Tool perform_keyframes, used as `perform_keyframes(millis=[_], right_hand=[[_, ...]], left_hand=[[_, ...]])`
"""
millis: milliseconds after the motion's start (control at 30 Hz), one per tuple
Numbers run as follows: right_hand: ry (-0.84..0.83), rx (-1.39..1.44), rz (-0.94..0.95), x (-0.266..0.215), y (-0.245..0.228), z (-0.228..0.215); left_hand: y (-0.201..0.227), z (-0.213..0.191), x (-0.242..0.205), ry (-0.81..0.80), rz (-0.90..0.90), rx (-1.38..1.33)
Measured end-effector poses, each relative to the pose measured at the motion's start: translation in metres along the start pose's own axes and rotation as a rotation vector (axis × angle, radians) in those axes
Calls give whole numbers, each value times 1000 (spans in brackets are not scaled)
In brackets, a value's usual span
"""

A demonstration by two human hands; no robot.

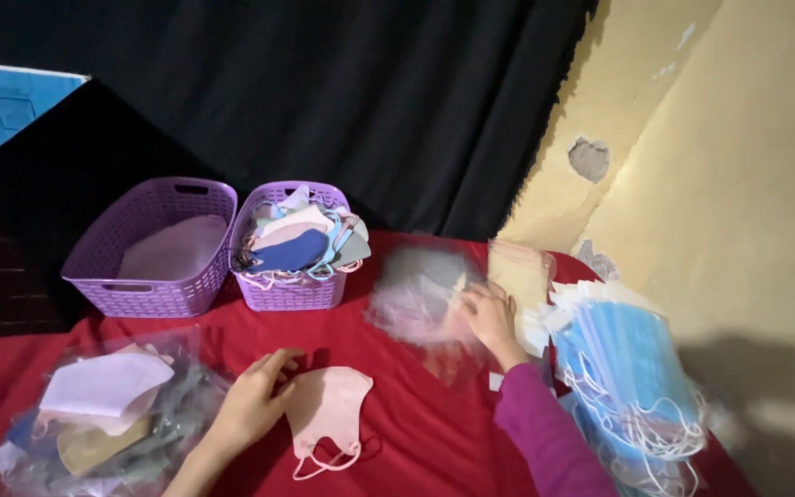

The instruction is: The person places individual fabric face masks into clear plastic sleeves by hand, picking each mask from a basket and sliding it into the packaging.

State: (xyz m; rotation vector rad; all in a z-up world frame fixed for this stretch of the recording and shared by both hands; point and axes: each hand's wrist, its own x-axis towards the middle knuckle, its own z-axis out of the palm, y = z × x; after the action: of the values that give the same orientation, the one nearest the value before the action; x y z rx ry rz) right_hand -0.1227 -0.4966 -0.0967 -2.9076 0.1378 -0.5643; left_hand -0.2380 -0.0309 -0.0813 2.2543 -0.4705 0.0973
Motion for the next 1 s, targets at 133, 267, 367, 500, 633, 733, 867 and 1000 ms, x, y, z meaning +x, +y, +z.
perform_keyframes(millis=[133,267,367,500,633,733,867,1000], right_hand=[[199,-24,-22,5,16,17],[290,206,-125,2,15,1],[304,374,-131,-16,0,-23],[262,465,-58,-66,-34,-53],[328,458,-175,-127,-103,-84],[329,460,-340,-165,-159,-106],[325,475,-519,-192,-201,-99],[199,722,-503,-200,-211,-97]], left_hand=[[-7,5,1,10,18,20],[6,-3,0,-1,-39,21],[21,-10,-4,29,-69,-28],[50,-14,-8,118,-26,-153],[109,-4,-18,46,-47,-509],[127,4,-18,-221,-257,-673],[110,20,-20,-98,-323,-1138],[85,4,-17,84,-227,-1235]])
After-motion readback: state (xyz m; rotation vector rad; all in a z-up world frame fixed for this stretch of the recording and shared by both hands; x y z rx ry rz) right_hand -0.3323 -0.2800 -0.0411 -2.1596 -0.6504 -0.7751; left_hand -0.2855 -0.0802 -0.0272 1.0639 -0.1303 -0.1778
